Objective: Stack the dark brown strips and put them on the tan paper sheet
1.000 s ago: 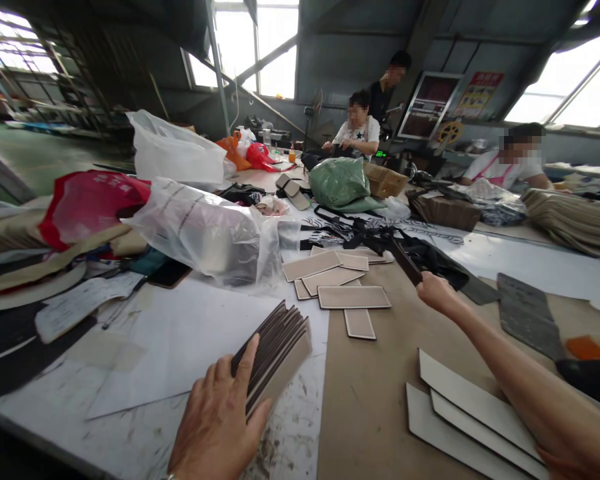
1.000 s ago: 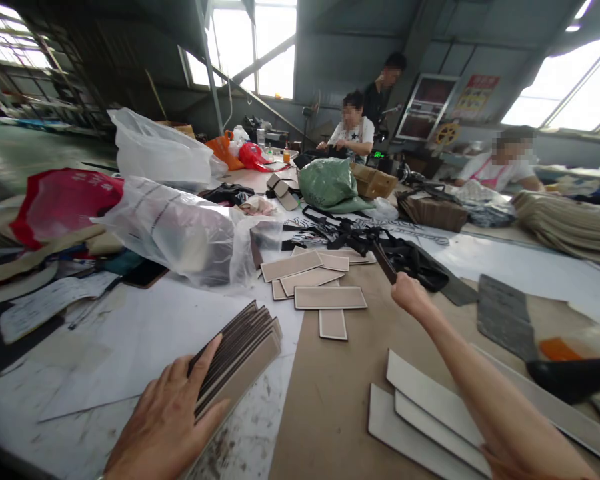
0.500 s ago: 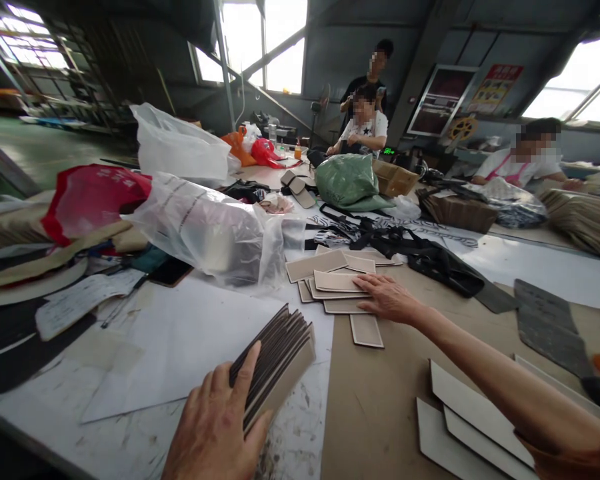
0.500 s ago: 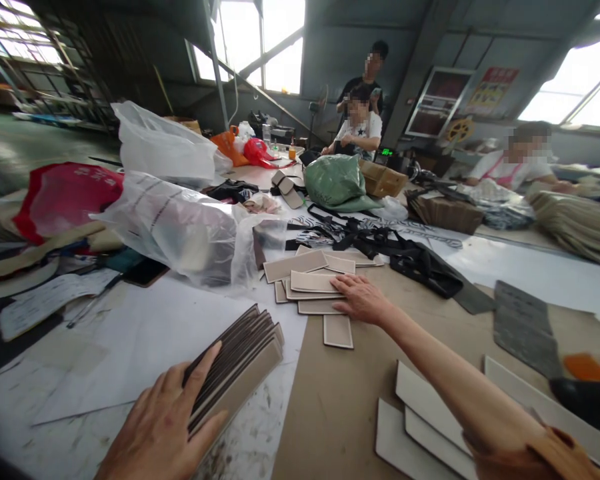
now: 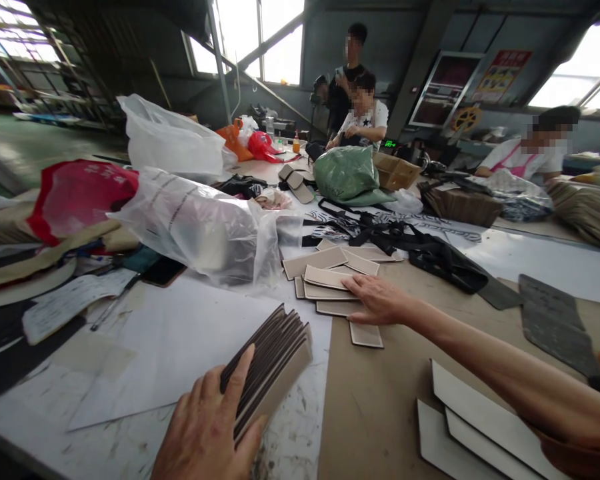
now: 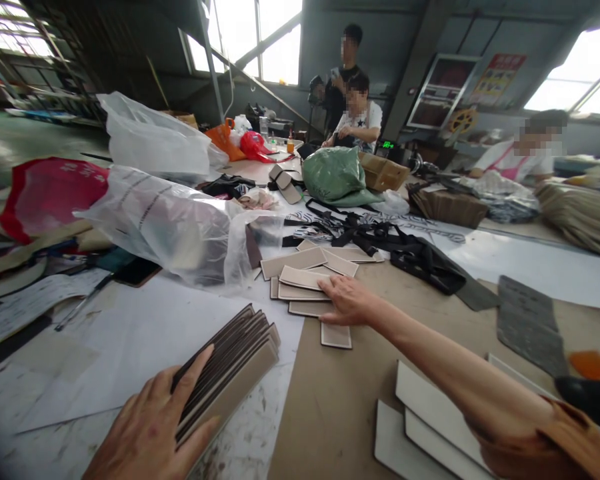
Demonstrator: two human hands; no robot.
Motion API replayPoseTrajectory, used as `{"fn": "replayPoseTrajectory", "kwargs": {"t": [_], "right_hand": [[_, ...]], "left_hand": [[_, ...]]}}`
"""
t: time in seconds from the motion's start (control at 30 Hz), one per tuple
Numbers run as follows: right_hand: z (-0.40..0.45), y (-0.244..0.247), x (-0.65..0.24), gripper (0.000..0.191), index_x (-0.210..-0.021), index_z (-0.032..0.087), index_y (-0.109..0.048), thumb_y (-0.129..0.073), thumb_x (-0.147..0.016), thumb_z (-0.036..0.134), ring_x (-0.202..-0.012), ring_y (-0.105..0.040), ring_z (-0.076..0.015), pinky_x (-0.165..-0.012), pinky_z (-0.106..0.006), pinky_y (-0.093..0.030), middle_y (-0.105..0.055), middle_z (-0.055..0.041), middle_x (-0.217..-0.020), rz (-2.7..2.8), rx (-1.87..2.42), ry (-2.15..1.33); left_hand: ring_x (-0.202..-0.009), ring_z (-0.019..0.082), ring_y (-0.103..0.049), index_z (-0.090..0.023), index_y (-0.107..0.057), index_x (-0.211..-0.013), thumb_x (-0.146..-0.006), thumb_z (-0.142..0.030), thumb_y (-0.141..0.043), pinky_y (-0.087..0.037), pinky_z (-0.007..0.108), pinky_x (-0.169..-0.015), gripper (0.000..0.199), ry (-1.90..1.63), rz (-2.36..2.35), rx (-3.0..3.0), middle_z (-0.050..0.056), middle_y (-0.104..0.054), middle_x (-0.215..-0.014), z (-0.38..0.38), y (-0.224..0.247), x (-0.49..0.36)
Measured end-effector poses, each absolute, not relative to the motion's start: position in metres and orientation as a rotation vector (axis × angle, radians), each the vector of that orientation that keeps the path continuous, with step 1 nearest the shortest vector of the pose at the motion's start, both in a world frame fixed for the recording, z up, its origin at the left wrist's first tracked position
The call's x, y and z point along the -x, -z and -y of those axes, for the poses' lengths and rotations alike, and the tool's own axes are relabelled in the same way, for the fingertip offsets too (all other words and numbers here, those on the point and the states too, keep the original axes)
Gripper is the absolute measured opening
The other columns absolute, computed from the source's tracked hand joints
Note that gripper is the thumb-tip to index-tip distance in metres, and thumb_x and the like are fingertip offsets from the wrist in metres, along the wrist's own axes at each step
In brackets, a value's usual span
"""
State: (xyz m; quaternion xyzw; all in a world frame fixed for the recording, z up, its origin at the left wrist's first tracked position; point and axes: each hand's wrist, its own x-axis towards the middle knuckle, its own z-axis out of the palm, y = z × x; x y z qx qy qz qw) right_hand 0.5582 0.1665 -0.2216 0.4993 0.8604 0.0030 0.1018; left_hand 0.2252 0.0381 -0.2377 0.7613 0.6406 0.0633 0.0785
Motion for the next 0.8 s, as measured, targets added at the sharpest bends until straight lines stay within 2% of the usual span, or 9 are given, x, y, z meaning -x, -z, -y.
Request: {"fn": "replayPoseTrajectory", "kwargs": {"t": [0.07,0.23,0.37,0.53,0.6,0.7,0.8], "right_hand": [[-0.164,0.225,-0.555,0.066,-0.132,0.006,-0.042,-0.055,-0.082,0.046,-0.097,-0.055,-0.0311,-0.086,-0.04,-0.042,-0.054,-0.0213,-0.109,-2.541,-1.461,-0.102],[-0.163,0.242,-0.546,0.049,-0.13,0.002,-0.042,-0.045,-0.088,0.028,-0.093,-0.057,-0.0329,-0.075,-0.038,-0.047,-0.056,-0.0255,-0.107,-2.423,-1.548,-0.259],[-0.162,0.232,-0.538,0.035,-0.118,0.006,-0.05,-0.033,-0.088,0.006,-0.086,-0.062,-0.0274,-0.066,-0.031,-0.047,-0.062,-0.0203,-0.098,-2.343,-1.659,-0.242],[-0.12,0.189,-0.513,0.029,-0.111,0.008,-0.051,-0.037,-0.085,0.01,-0.069,-0.064,-0.0261,-0.054,-0.027,-0.042,-0.066,-0.0155,-0.08,-2.215,-1.868,-0.214],[-0.093,0.174,-0.496,0.024,-0.103,0.011,-0.054,-0.043,-0.083,0.017,-0.063,-0.063,-0.0254,-0.049,-0.026,-0.037,-0.065,-0.0119,-0.073,-2.201,-1.991,-0.056],[-0.058,0.163,-0.463,0.011,-0.082,0.015,-0.057,-0.047,-0.079,0.021,-0.057,-0.06,-0.0205,-0.045,-0.024,-0.033,-0.064,-0.0084,-0.069,-2.227,-2.132,0.424],[-0.035,0.171,-0.43,0.011,-0.079,0.014,-0.057,-0.048,-0.08,0.021,-0.054,-0.057,-0.0171,-0.047,-0.023,-0.034,-0.063,-0.0067,-0.065,-2.265,-2.16,0.83]], "left_hand": [[-0.105,0.025,-0.047,-0.029,-0.027,-0.14,-0.079,-0.037,-0.043,-0.038,0.041,-0.091,0.063,-0.184,-1.916,-2.264,0.009,-0.05,-0.114,-0.039,0.236,-0.226],[-0.104,0.025,-0.046,-0.028,-0.025,-0.141,-0.078,-0.035,-0.043,-0.036,0.042,-0.093,0.065,-0.139,-1.902,-2.244,0.009,-0.05,-0.112,-0.039,0.23,-0.23],[-0.103,0.025,-0.046,-0.026,-0.025,-0.141,-0.078,-0.032,-0.045,-0.035,0.041,-0.093,0.066,-0.102,-1.911,-2.228,0.01,-0.049,-0.112,-0.038,0.221,-0.233],[-0.101,0.025,-0.046,-0.024,-0.024,-0.141,-0.078,-0.032,-0.047,-0.034,0.039,-0.091,0.069,-0.095,-1.893,-2.245,0.01,-0.05,-0.108,-0.036,0.214,-0.234],[-0.1,0.026,-0.046,-0.023,-0.022,-0.142,-0.078,-0.033,-0.047,-0.035,0.039,-0.09,0.07,-0.09,-1.905,-2.265,0.01,-0.05,-0.107,-0.037,0.213,-0.234],[-0.098,0.027,-0.047,-0.023,-0.021,-0.142,-0.078,-0.037,-0.048,-0.036,0.039,-0.087,0.071,-0.062,-1.935,-2.279,0.011,-0.049,-0.105,-0.038,0.213,-0.235],[-0.1,0.028,-0.048,-0.024,-0.02,-0.142,-0.078,-0.041,-0.049,-0.037,0.039,-0.086,0.072,-0.037,-1.97,-2.27,0.012,-0.049,-0.106,-0.04,0.214,-0.238]]}}
